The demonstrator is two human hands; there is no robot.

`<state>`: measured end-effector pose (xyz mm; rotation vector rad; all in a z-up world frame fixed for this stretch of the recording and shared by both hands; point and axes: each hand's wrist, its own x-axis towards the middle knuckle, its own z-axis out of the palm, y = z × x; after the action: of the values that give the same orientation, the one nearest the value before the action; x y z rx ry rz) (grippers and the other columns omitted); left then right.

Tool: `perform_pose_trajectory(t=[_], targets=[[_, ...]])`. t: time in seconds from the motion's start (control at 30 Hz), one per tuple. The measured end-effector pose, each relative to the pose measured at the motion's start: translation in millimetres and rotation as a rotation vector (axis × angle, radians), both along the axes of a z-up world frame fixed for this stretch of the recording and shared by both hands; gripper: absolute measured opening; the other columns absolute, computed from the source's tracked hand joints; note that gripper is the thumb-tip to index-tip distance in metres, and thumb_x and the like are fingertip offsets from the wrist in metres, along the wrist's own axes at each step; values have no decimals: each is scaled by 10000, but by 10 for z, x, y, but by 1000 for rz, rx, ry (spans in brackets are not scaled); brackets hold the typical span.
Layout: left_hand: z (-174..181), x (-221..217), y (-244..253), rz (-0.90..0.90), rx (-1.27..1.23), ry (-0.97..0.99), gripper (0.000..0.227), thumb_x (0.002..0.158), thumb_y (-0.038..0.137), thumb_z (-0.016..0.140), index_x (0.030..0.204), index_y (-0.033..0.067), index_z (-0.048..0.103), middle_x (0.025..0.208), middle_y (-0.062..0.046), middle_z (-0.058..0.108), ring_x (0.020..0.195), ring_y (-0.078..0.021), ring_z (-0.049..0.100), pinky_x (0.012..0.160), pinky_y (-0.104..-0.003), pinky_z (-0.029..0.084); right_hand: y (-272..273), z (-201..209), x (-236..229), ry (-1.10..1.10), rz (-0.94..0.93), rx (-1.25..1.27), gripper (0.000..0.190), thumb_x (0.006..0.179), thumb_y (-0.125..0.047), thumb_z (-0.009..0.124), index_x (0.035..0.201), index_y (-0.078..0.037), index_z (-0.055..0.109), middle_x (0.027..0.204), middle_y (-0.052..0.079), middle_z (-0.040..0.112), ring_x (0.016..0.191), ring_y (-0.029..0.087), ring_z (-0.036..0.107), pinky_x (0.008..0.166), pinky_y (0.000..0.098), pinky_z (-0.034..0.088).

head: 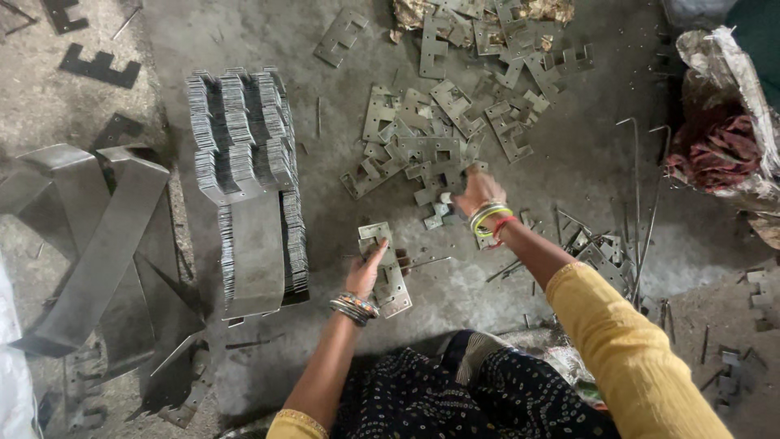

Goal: The person sits on the floor and repeatedly picks up small metal brackets from a pile, stacks them in their hand, and places the stack onto a larger pile of similar parts. The person also briefly moves a patterned cloth aside.

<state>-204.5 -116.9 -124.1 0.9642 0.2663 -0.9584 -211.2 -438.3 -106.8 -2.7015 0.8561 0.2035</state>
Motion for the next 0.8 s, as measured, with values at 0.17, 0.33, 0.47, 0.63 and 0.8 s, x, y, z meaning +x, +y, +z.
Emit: perform_pose_trajectory(t=[0.17, 0.33, 0.47, 0.63, 0.8], targets=[[121, -32, -72, 22, -86, 28, 487, 948, 355, 681, 1210, -47, 599, 1032, -242, 756, 851, -336, 777, 747, -460, 655, -39, 278, -63, -60, -129, 249, 443, 776, -240, 780, 1201, -138, 706, 1040, 235, 752, 951, 377, 754, 848, 430, 606], [8, 163, -17, -18, -35, 149, 609, 933, 549, 510, 1276, 54, 598, 1076, -236, 722, 833, -327, 758, 718, -456, 643, 624, 826, -553, -535, 633, -135, 336, 847, -44, 662, 1178, -100, 657, 1086, 166, 695, 845, 288, 705, 649, 369, 610], [-388, 292, 28, -161, 380, -391, 566, 1157, 526, 529, 1477, 61, 570, 1466, -94, 564, 1230, -139, 572, 1024, -293, 420, 778, 1015, -637, -132, 645, 11, 425, 902, -202, 704, 1304, -104, 609, 1047, 133, 695, 854, 279, 718, 645, 383, 611], [-788, 208, 21, -150, 144, -420, 421, 977, 335, 655, 1230, 6, 728, 1231, -175, 736, 1043, -247, 717, 909, -354, 569, 516, 587, -17, 113, 282, -19, 546, 877, -363, 720, 1285, -61, 521, 1156, 177, 670, 1042, 375, 668, 826, 522, 557], [-851, 218, 132, -101, 249, -511, 406, 980, 343, 669, 1221, 26, 748, 1206, -146, 766, 1069, -225, 727, 926, -350, 554, 517, 26, 403, -100, 119, 34, 504, 902, -131, 723, 1343, -26, 503, 1216, 242, 658, 1104, 411, 660, 881, 528, 557]])
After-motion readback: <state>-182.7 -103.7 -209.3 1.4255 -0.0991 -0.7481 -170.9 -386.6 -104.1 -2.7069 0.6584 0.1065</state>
